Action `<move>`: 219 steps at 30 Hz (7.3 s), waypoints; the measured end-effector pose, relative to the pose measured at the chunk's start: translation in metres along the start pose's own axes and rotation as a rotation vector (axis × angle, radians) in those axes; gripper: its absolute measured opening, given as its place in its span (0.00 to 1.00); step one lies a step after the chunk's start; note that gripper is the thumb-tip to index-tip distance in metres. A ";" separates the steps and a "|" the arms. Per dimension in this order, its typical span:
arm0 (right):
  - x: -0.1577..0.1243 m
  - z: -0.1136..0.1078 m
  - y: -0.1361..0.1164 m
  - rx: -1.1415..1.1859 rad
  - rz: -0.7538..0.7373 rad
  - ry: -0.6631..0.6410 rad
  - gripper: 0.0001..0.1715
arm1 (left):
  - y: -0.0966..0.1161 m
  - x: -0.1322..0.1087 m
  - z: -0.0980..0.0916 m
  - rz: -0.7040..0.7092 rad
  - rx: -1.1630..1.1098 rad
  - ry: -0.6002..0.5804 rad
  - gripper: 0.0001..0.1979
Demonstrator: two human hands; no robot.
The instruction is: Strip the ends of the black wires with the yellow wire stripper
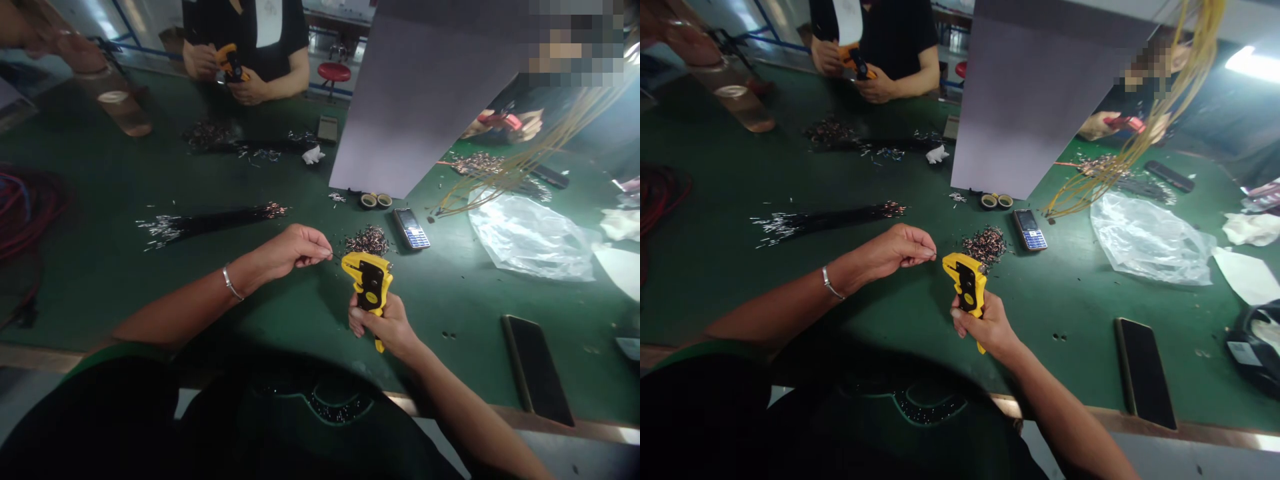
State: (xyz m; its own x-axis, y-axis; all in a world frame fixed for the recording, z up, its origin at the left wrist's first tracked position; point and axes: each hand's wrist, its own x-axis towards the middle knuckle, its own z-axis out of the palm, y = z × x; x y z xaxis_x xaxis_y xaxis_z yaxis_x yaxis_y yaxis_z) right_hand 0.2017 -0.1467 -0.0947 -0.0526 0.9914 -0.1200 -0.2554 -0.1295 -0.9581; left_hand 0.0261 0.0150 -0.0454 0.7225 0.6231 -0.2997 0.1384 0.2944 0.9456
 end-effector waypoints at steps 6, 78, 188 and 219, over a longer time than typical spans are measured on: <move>0.000 0.002 -0.004 -0.072 0.011 0.009 0.16 | -0.002 0.002 -0.002 -0.002 0.009 -0.005 0.03; 0.015 -0.013 -0.014 -0.293 -0.223 0.029 0.14 | 0.008 -0.002 -0.002 0.005 -0.010 0.070 0.02; 0.013 -0.001 -0.008 0.200 0.033 -0.276 0.18 | 0.015 -0.020 0.019 0.508 0.690 0.145 0.05; 0.004 0.001 0.007 0.115 0.059 -0.171 0.16 | 0.010 -0.017 0.017 0.514 0.652 0.127 0.06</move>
State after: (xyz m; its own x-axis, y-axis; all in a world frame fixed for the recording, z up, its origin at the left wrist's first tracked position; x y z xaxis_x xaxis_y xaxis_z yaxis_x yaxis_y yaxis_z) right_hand 0.1986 -0.1440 -0.1016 -0.2314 0.9655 -0.1197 -0.3553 -0.1984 -0.9134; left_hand 0.0265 -0.0050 -0.0283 0.7261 0.6537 0.2134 0.2049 -0.5019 0.8403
